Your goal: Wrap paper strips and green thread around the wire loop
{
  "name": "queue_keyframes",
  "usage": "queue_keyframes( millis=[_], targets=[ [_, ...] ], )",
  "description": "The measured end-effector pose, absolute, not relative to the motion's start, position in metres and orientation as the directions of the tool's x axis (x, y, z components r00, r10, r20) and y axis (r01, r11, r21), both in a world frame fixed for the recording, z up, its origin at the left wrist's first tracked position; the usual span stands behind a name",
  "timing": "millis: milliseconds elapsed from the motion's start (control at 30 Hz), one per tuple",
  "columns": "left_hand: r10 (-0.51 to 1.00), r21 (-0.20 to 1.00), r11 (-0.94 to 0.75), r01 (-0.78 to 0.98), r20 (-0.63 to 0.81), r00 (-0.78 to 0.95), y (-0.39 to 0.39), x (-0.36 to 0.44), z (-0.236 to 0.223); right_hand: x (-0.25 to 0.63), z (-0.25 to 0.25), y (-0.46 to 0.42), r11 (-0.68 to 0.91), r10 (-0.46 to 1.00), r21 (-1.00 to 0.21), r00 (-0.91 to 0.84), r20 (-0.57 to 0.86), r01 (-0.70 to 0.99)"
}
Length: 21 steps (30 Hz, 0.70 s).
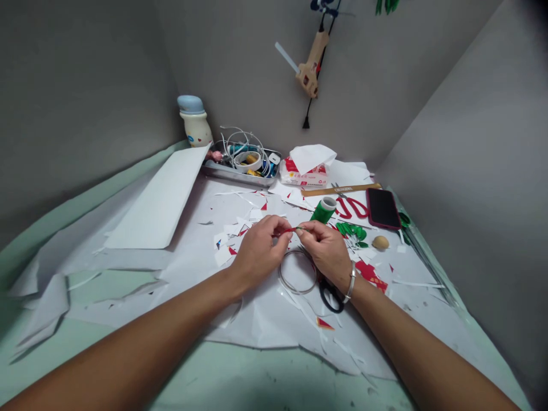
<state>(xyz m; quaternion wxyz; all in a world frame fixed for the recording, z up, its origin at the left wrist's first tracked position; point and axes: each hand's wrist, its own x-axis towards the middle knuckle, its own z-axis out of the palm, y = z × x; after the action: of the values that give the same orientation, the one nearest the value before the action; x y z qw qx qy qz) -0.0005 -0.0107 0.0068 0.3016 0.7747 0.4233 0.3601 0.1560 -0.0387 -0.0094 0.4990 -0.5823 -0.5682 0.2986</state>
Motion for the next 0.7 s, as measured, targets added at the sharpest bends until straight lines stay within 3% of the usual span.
queue_keyframes(
  millis=[700],
  targets=[
    [0.917, 0.871, -0.334, 0.360, 0.213, 0.337, -0.0056, -0.0023, 0.0062, 0.1621, -0.0082, -0.0393, 0.174, 0.974, -0.904, 0.066, 0.216, 0.392]
  ],
)
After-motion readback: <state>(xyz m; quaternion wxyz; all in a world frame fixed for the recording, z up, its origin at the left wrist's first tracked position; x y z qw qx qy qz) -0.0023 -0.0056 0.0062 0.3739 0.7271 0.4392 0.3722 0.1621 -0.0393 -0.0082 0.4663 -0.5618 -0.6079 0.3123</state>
